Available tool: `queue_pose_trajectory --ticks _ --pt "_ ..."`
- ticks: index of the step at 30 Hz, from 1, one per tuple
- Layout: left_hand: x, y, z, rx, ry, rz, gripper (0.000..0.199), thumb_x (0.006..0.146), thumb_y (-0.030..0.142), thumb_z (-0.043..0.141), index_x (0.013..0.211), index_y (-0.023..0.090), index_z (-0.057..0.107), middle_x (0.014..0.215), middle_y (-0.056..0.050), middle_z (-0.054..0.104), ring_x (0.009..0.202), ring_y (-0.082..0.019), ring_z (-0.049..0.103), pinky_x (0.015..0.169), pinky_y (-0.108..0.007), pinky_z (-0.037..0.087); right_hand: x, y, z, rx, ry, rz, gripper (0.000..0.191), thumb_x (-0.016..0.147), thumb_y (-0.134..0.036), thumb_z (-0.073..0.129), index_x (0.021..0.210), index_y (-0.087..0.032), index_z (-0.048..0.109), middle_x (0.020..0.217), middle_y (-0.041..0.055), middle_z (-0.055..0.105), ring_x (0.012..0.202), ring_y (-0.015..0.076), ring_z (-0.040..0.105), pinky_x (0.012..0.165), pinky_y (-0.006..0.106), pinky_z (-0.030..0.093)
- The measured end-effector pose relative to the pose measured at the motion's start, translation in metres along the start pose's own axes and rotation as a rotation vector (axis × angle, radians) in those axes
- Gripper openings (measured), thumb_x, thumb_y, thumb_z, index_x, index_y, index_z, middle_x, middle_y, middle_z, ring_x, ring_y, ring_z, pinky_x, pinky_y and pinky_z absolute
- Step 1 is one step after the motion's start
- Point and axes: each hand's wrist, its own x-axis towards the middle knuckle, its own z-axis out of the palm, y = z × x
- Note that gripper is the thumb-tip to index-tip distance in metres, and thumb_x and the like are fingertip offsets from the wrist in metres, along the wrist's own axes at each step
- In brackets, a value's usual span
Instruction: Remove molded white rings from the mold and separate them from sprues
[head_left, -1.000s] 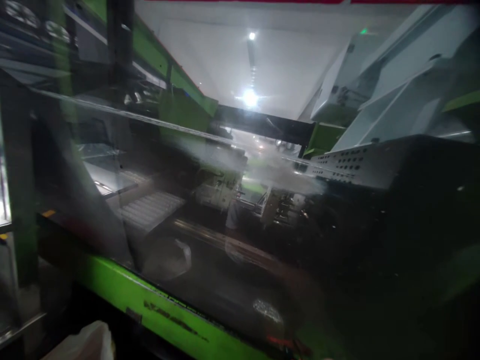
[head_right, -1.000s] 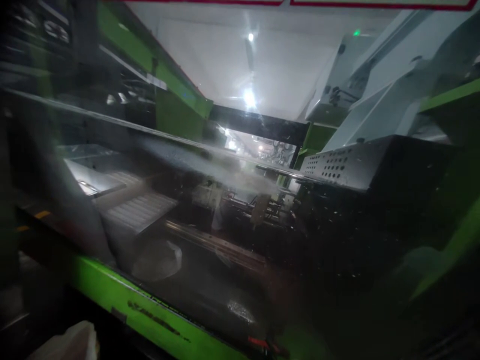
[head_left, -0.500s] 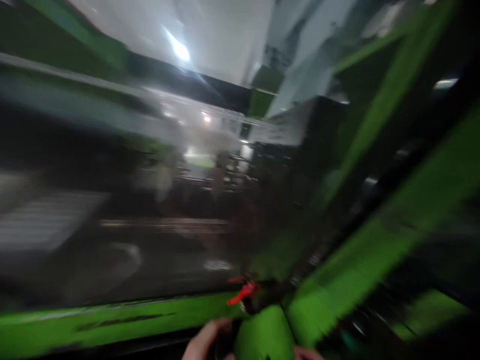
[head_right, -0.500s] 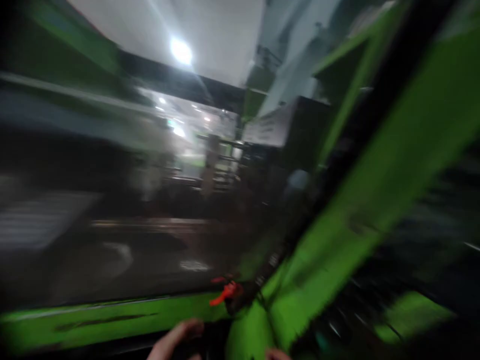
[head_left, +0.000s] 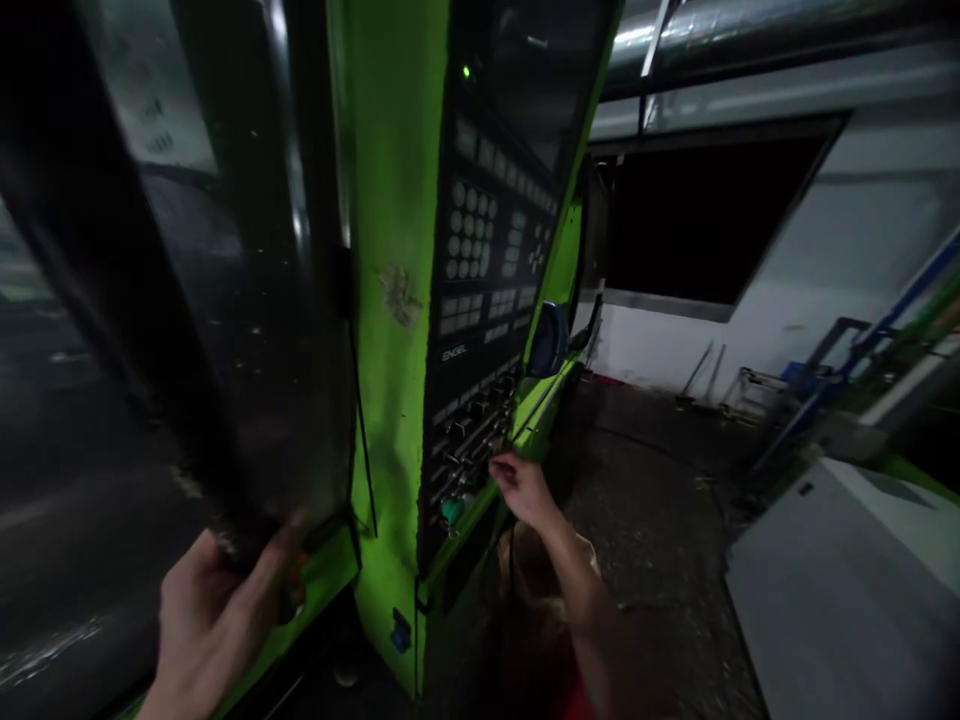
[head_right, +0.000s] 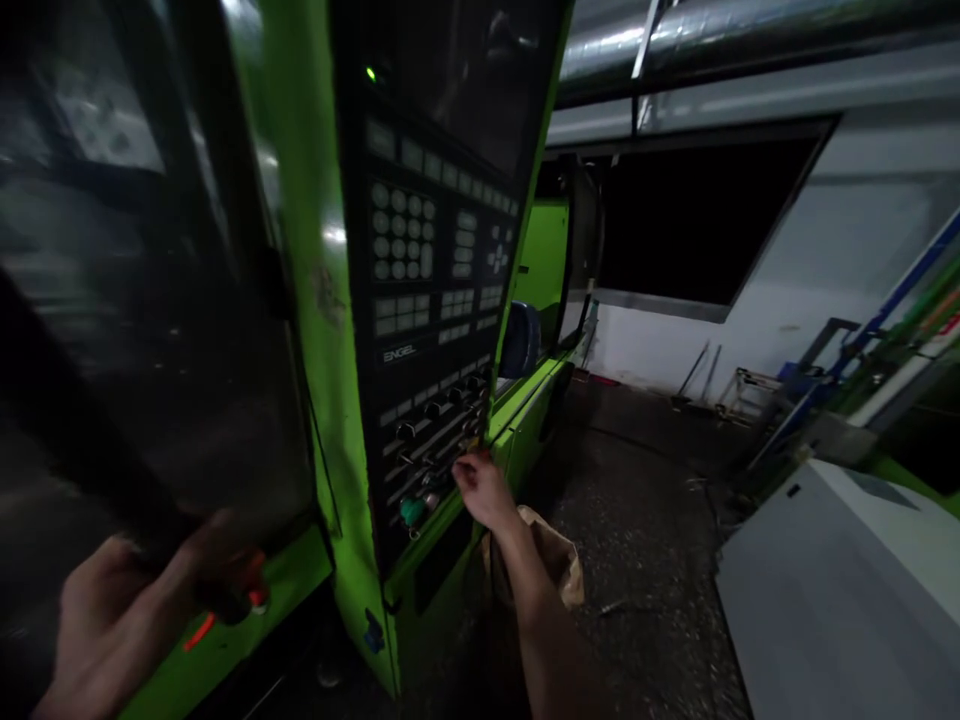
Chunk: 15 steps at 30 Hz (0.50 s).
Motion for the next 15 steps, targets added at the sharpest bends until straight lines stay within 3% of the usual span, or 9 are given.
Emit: queue_pose_trajectory --ticks 3,7,9,11,15 --pt "-0.003 -0.002 0.005 -0.075 0.173 -0.082 0.04 0.061 0.05 0.085 0.076 0.019 0.065 0.062 0.005 0.067 0.05 -0.016 0.057 0.043 -0.024 0.042 -0.008 -0.016 0.01 -0.116 -0.145 -0.013 0.032 0.095 -0.048 0.054 0.098 -0.02 0.071 0.071 0.0013 0.069 0.057 0.0165 0.06 0.058 0.027 0.043" --pt "0.0 -0.015 0.004 -0.051 0.208 -0.035 0.033 0.063 0.045 0.086 0.075 0.019 0.07 0.069 0.003 0.072 0.061 -0.021 0.066 0.049 -0.027 0.05 -0.022 -0.021 0.027 -0.347 -0.082 -0.154 0.033 0.103 -0.041 0.044 0.101 -0.019 0.068 0.095 0.0098 0.072 0.083 0.0218 0.066 0.074 0.031 0.048" --pt "0.001 -0.021 0.002 -0.046 0.232 0.047 0.033 0.06 0.042 0.087 0.076 0.019 0.07 0.07 0.004 0.072 0.061 -0.02 0.066 0.05 -0.025 0.051 -0.022 -0.016 0.037 -0.323 -0.057 -0.172 0.038 0.104 -0.04 0.037 0.089 -0.019 0.066 0.091 0.0105 0.07 0.082 0.0219 0.064 0.075 0.032 0.047" --pt "0.001 -0.023 0.003 -0.028 0.245 0.077 0.03 0.064 0.04 0.085 0.077 0.018 0.07 0.068 0.004 0.071 0.059 -0.019 0.065 0.05 -0.024 0.051 -0.019 -0.01 0.046 -0.073 -0.045 0.0 0.039 0.102 -0.044 0.041 0.077 -0.02 0.059 0.073 0.0055 0.063 0.069 0.0181 0.058 0.065 0.028 0.044" --pt "-0.003 -0.009 0.007 -0.093 0.203 0.052 0.038 0.06 0.044 0.082 0.078 0.014 0.067 0.063 -0.003 0.069 0.054 -0.023 0.064 0.045 -0.027 0.051 -0.01 -0.004 0.048 0.644 -0.195 0.588 0.042 0.095 -0.055 0.059 0.072 -0.021 0.05 0.054 -0.0056 0.048 0.042 0.0083 0.03 0.042 0.021 0.02"
